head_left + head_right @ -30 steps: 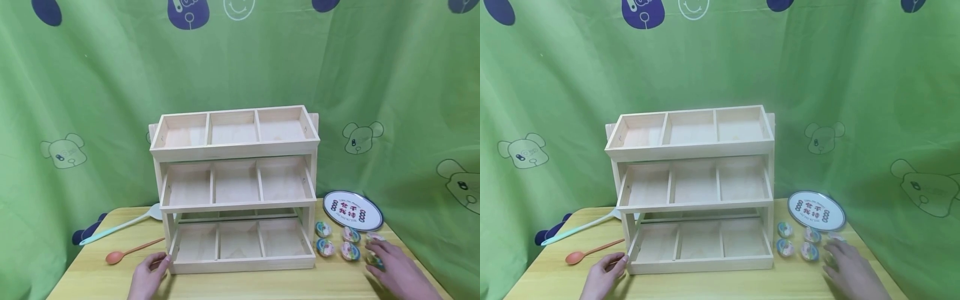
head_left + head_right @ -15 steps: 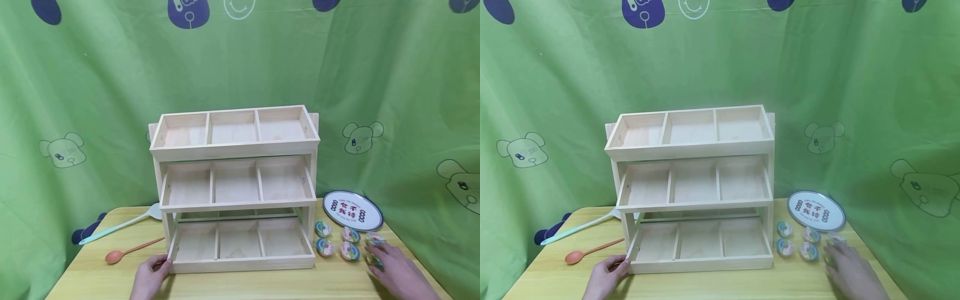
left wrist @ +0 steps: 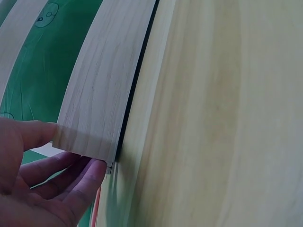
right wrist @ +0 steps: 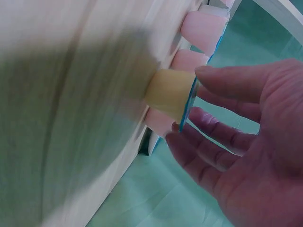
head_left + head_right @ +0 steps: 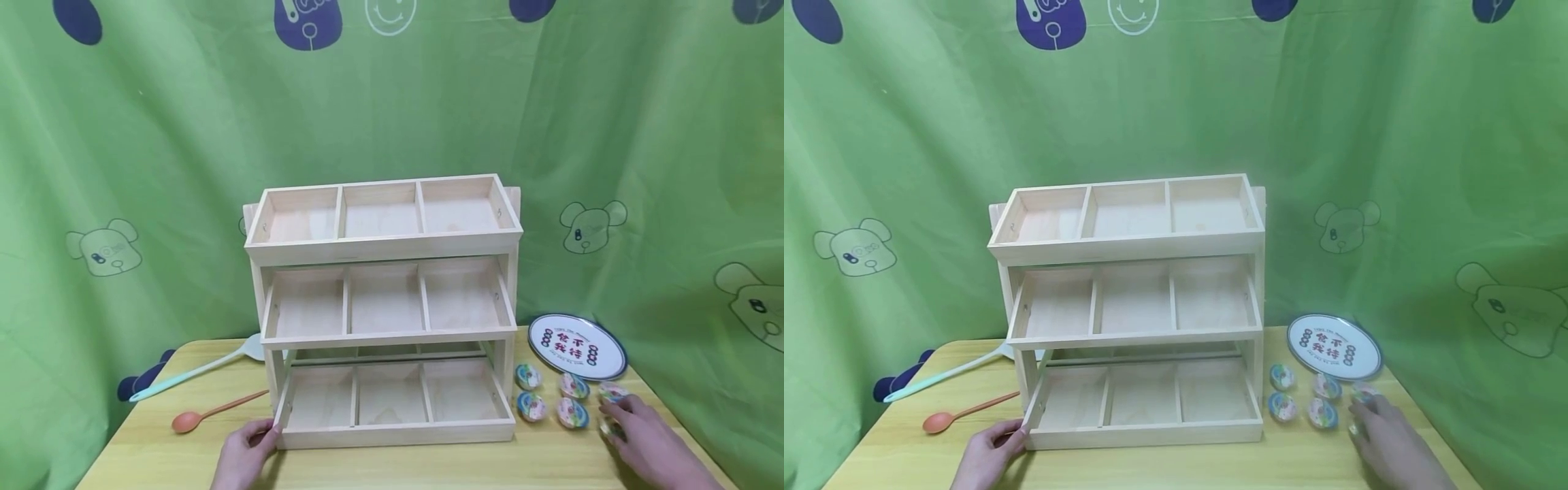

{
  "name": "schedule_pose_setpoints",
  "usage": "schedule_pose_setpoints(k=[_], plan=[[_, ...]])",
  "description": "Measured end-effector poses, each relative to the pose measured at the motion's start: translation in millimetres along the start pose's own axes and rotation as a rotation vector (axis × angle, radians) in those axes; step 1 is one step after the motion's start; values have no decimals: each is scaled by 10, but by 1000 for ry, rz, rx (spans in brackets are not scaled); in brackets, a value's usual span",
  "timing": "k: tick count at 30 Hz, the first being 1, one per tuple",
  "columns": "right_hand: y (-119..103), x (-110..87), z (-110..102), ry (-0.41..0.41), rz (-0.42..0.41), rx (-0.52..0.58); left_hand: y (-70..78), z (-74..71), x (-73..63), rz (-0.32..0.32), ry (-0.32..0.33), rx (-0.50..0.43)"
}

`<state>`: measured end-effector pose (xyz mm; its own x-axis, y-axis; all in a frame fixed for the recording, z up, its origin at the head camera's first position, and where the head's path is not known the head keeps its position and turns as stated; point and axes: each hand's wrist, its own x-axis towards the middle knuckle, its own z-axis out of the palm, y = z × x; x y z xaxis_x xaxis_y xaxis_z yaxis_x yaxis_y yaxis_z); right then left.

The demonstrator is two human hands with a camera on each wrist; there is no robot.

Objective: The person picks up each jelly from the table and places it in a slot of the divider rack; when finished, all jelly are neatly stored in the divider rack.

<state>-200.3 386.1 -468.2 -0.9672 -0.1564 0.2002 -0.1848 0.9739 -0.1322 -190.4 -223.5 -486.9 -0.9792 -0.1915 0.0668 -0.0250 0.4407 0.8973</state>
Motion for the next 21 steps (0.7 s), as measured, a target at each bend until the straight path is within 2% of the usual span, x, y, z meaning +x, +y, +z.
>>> schedule_pose_setpoints(k=[4, 11, 16, 21], plan=[[16, 4, 7, -34, 13, 4, -4, 3, 1, -2, -3, -1], [-2, 54, -71, -182, 91, 25, -31, 6, 13, -4, -3, -24], [-4, 25, -132, -171, 97, 54, -59, 23, 11, -16, -9, -103], [-35, -14, -175, -83, 33, 61, -72, 2, 15, -29, -20, -118]])
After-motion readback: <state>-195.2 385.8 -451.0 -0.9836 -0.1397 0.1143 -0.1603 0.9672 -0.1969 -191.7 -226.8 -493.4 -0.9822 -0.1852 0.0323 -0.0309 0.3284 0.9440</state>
